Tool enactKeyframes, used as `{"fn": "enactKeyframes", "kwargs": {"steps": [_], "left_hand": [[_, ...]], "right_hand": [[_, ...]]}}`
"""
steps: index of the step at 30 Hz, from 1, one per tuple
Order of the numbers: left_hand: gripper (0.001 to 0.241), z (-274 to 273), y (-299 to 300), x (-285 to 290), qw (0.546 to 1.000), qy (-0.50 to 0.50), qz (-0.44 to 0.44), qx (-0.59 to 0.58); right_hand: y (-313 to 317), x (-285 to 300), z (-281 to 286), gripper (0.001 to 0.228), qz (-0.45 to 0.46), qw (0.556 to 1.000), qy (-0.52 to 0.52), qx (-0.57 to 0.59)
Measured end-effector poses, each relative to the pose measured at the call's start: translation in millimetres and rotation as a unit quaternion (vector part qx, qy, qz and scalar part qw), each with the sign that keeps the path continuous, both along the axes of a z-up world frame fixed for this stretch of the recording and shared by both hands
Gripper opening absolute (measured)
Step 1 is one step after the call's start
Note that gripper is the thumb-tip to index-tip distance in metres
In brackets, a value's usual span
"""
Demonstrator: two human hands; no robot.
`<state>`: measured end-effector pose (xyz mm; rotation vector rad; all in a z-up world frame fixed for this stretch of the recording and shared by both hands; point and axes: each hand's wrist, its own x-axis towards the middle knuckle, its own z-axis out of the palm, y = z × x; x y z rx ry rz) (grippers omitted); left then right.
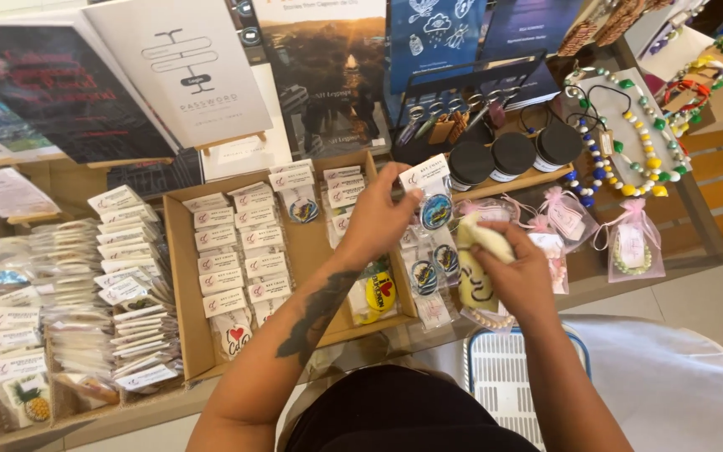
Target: Sorting and cleaning souvenir items like pins and stickers for display.
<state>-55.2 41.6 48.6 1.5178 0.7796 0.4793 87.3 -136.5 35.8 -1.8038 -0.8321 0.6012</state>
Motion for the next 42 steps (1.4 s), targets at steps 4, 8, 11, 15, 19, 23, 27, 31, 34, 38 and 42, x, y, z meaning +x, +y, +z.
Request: {"fn": "enactKeyframes", "kwargs": {"steps": [4, 8, 11, 15, 19, 23, 27, 31, 34, 38, 42], "left_hand": [[0.031, -23, -15, -16, 0.989, -0.023, -0.013, 0.148], [0.030, -1, -5, -45, 0.981, -0.046, 0.011, 0.186], [0.031, 21, 21, -90, 0.994, -0.003, 0.063, 0.087], [0.031, -4, 58, -142, 0.994, -0.035, 0.098, 0.042], [0.033, -20, 72, -163, 0.994, -0.021, 0.102, 0.040], [0.034, -44, 78, -164, 0.993, 0.047, 0.103, 0.038], [0.038, -67, 83, -160, 0.984, 0.099, 0.119, 0.093], [0.035, -74, 84, -155, 0.981, 0.098, 0.135, 0.097], [0.030, -73, 84, -154, 0.983, 0.087, 0.141, 0.076], [0.026, -77, 86, -151, 0.982, 0.085, 0.157, 0.055], [0.022, -91, 90, -151, 0.984, 0.055, 0.167, 0.041]], "right_hand": [[23, -21, 30, 0.033, 0.006, 0.989, 0.110, 0.100], [36, -39, 37, 0.036, 0.106, 0.989, -0.059, 0.082], [41, -50, 37, 0.033, 0.118, 0.991, -0.034, 0.055], [45, -65, 29, 0.036, 0.092, 0.992, 0.071, -0.053], [50, -78, 29, 0.033, 0.116, 0.990, 0.055, -0.053], [51, -81, 24, 0.032, 0.127, 0.989, 0.061, -0.055], [48, -82, 23, 0.033, 0.121, 0.989, 0.047, -0.065], [46, -79, 18, 0.033, 0.121, 0.989, 0.050, -0.066], [45, -77, 16, 0.033, 0.122, 0.989, 0.052, -0.060], [45, -75, 14, 0.033, 0.123, 0.989, 0.043, -0.066], [48, -76, 19, 0.032, 0.128, 0.989, 0.046, -0.065]]}}
